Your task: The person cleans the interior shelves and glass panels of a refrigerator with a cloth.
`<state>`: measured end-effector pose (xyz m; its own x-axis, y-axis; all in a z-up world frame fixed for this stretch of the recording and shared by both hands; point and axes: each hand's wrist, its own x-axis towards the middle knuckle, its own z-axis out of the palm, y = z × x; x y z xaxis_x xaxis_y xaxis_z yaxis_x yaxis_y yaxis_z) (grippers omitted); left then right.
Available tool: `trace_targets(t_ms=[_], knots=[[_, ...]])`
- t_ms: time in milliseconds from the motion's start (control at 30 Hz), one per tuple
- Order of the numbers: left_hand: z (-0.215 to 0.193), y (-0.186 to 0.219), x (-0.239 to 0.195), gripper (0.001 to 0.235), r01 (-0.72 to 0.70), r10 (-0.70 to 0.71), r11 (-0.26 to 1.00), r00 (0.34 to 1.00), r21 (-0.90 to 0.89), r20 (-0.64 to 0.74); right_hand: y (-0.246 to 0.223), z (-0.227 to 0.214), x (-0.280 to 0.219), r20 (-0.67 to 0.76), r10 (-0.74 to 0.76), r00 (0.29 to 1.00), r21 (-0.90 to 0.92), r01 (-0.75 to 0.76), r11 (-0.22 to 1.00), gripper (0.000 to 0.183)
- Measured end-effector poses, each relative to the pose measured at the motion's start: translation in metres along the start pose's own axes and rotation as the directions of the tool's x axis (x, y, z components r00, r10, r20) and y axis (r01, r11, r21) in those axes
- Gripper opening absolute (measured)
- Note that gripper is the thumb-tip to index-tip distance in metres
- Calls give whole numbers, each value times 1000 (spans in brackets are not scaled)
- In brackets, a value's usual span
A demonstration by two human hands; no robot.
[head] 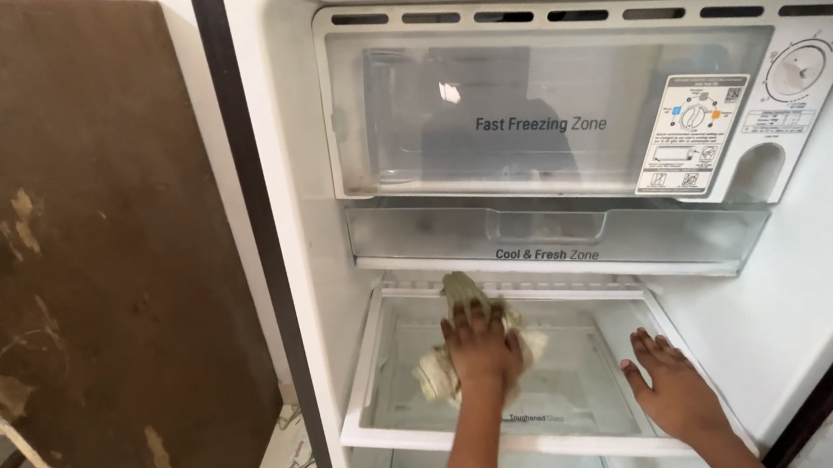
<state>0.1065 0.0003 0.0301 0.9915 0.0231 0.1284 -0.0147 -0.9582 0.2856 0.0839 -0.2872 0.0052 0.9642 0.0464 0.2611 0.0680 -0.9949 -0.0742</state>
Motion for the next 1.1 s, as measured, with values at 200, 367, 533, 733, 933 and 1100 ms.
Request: trace_targets(t_ms=[200,367,533,733,933,1100], knots=[[101,26,-62,64,-250,238,961,543,116,-806,2,3,2,11,1,1000,12,-1,1000,64],[38,55,-49,73,-216,197,976,851,17,-487,4,7,1,1,4,1000,3,-4,1000,64],[25,78,4,72,-171,161,944,985,281,56,-2,-5,0,-26,-7,1000,4,8,1000,62],[31,63,-26,71,-216,215,975,976,-56,-33,-2,-6,2,42,33,999,23,-34,999,62],[26,57,-49,69,-289,282,954,956,-85,-84,-7,-6,-4,52,51,997,39,-53,998,63],[24,58,-49,68,-289,281,952,956,-103,-84,-8,-11,-4,52,49,997,1,-49,999,65]])
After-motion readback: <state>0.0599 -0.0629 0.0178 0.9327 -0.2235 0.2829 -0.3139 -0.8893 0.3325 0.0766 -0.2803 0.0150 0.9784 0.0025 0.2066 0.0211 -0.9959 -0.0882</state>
